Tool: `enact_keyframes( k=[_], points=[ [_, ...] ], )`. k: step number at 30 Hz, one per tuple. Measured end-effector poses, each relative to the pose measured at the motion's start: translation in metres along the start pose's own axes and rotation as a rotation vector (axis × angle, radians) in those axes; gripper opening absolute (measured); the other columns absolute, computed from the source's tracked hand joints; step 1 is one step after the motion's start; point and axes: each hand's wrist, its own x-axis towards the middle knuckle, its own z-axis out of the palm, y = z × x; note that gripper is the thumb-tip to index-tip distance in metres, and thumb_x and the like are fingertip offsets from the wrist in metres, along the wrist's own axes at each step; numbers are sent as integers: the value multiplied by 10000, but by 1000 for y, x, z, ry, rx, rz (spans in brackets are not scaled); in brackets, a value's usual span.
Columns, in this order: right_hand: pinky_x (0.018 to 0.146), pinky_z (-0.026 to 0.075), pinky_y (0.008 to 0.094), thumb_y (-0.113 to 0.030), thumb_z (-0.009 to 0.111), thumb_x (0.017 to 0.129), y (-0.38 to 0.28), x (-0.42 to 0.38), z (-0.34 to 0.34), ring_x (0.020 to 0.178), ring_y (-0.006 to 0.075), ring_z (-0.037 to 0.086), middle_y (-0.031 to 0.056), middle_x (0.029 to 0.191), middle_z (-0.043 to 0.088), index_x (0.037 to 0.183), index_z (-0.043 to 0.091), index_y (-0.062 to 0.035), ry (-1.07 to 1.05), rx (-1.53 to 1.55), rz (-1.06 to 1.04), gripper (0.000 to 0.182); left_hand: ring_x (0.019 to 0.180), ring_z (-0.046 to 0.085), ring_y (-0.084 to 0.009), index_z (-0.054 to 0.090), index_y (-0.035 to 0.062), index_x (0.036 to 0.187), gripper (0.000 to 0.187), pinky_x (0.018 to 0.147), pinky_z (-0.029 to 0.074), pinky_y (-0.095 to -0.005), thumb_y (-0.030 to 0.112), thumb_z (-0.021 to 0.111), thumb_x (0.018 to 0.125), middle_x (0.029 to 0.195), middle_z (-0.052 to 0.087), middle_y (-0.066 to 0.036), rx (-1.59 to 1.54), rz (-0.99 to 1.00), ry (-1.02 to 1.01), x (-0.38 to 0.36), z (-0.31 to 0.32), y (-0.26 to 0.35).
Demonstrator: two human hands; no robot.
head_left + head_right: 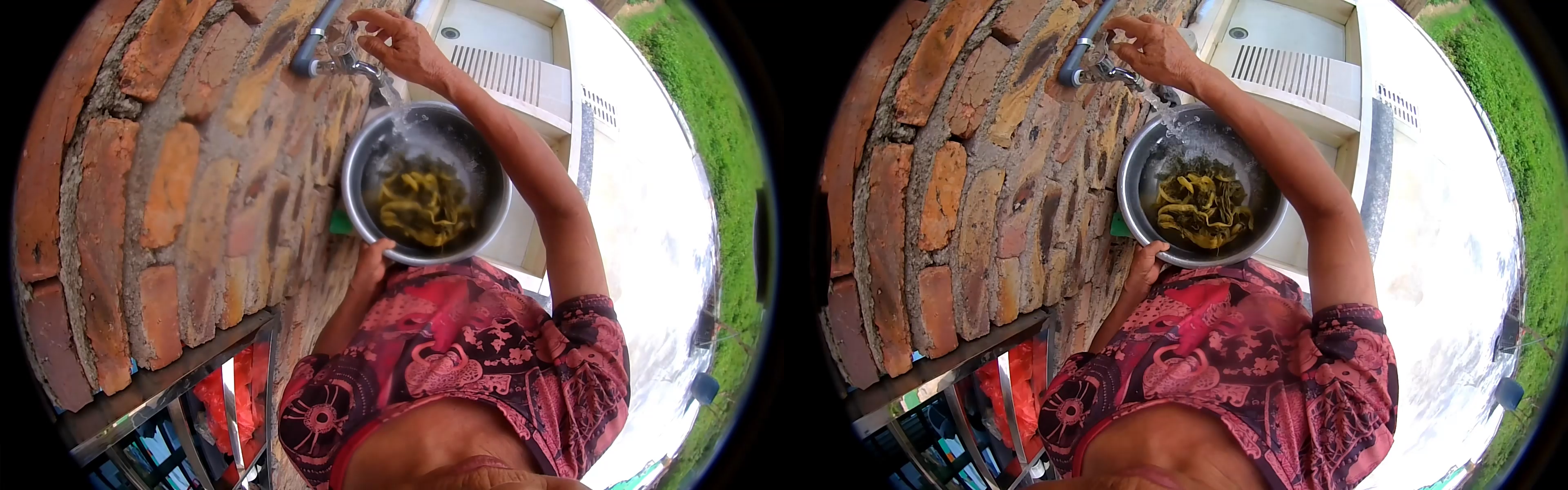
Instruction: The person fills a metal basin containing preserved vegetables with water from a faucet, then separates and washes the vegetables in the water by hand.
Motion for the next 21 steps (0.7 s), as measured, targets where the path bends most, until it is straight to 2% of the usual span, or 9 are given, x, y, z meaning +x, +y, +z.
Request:
enact_keyframes(
  k=[2, 4, 5, 7, 12, 19, 21],
  points=[
    [764, 514, 383, -238, 548, 869, -1, 0, 0, 825, 261, 645, 162, 958, 560, 1180, 532, -202, -3, 12, 3, 313, 740, 583, -208, 537, -12, 913, 212, 662, 503, -331, -41, 569, 705, 812, 563, -79, 2, -7, 2, 2, -3, -1],
    [771, 517, 383, -228, 544, 867, -3, 0, 0, 831, 265, 645, 165, 964, 560, 1182, 529, -198, -6, 23, 6, 317, 831, 593, -212, 527, 20, 1052, 358, 746, 493, -355, -61, 565, 705, 911, 576, -64, -18, -42, -35, 4, -7, -2],
    [771, 522, 385, -211, 540, 860, -4, -1, 0, 832, 269, 644, 173, 966, 564, 1180, 527, -189, 0, 29, 15, 322, 831, 593, -212, 527, 20, 1052, 358, 746, 493, -355, -61, 565, 705, 911, 576, -64, -18, -42, -35, 3, -6, -1],
    [771, 526, 387, -194, 536, 852, -5, 0, 0, 834, 274, 644, 182, 968, 568, 1178, 524, -181, 7, 34, 23, 326, 748, 592, -204, 540, 1, 917, 210, 650, 506, -329, -18, 576, 711, 817, 570, -70, 25, -24, 5, -1, 0, 2],
    [747, 536, 389, -149, 538, 813, -5, 2, 1, 829, 284, 642, 208, 955, 584, 1161, 525, -160, -12, 39, 43, 348, 742, 596, -207, 540, 6, 916, 209, 644, 510, -331, -7, 583, 711, 811, 572, -69, 24, -24, 9, 0, -1, 1],
    [739, 530, 391, -121, 537, 777, -13, 1, -2, 826, 289, 636, 210, 968, 583, 1153, 523, -142, 8, 83, 73, 377, 729, 594, -204, 538, 17, 900, 203, 631, 511, -335, -6, 592, 706, 798, 570, -65, 18, -38, 9, 1, -4, 0],
    [740, 514, 398, -112, 548, 755, -13, 3, -2, 819, 292, 628, 199, 962, 585, 1122, 528, -109, 13, 76, 109, 368, 726, 594, -202, 538, 17, 898, 200, 631, 509, -333, -6, 593, 706, 799, 570, -63, 14, -29, 0, 0, -1, 1]
  ],
)
